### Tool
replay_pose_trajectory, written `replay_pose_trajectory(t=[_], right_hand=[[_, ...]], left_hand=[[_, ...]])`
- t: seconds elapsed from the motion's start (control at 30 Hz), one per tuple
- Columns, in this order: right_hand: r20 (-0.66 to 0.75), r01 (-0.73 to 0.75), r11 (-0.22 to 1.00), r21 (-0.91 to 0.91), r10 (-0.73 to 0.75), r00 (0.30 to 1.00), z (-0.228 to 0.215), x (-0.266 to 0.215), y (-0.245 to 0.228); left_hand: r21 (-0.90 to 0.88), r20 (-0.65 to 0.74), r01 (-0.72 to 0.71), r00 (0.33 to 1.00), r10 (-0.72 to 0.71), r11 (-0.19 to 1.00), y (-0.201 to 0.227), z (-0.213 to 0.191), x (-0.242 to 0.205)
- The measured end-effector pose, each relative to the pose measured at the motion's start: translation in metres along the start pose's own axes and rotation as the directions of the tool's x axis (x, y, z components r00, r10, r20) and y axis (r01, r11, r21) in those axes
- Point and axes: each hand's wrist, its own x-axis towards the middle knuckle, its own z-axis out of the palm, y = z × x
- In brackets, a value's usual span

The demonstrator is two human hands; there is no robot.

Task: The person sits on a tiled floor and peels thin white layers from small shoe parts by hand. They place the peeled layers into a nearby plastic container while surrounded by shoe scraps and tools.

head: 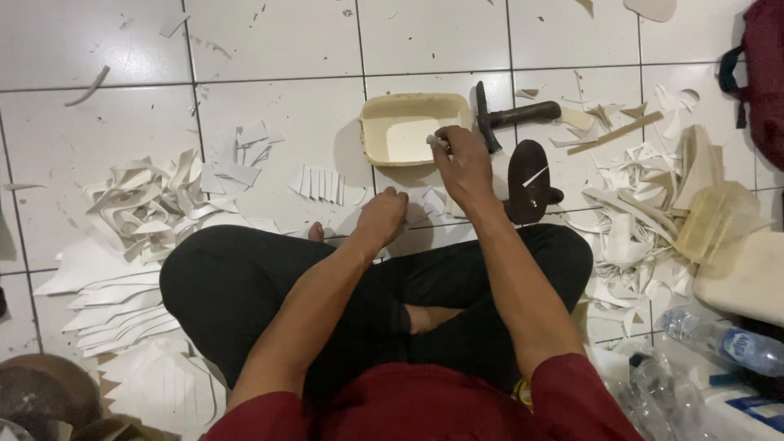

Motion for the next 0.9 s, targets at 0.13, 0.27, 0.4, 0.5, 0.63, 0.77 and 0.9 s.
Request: replay_pose_trajectory(t=[0.13, 0.27, 0.4, 0.5, 0.63, 0.77, 0.9], right_hand=[[-0.036, -0.106, 0.974, 0.199, 0.115, 0.993, -0.013, -0.022, -0.015], [-0.109, -0.113, 0.939, 0.324, 0.156, 0.982, -0.018, -0.043, -0.018], [-0.181, -0.069, 0.895, 0.441, 0.164, 0.970, -0.022, -0.063, -0.032], [-0.192, -0.006, 0.894, 0.447, 0.102, 0.976, -0.016, -0.074, -0.042], [-0.187, 0.043, 0.878, 0.476, 0.054, 0.981, -0.009, -0.085, -0.062], [-0.203, 0.094, 0.881, 0.465, 0.003, 0.979, -0.009, -0.085, -0.069], [-0.188, 0.118, 0.899, 0.423, -0.040, 0.981, -0.010, -0.084, -0.070]], left_hand=[[-0.311, 0.018, 0.061, 0.998, -0.058, 0.948, -0.002, -0.003, -0.006], [-0.568, -0.093, 0.038, 0.990, -0.110, 0.822, 0.005, -0.039, -0.035], [-0.830, -0.254, -0.107, 0.947, -0.199, 0.548, -0.002, -0.066, -0.061], [-0.870, -0.334, -0.171, 0.894, -0.299, 0.462, -0.015, -0.072, -0.064], [-0.916, -0.359, -0.269, 0.880, -0.310, 0.297, -0.017, -0.070, -0.058], [-0.910, -0.366, -0.288, 0.895, -0.253, 0.298, -0.011, -0.067, -0.053], [-0.905, -0.354, -0.284, 0.916, -0.191, 0.316, -0.006, -0.067, -0.052]])
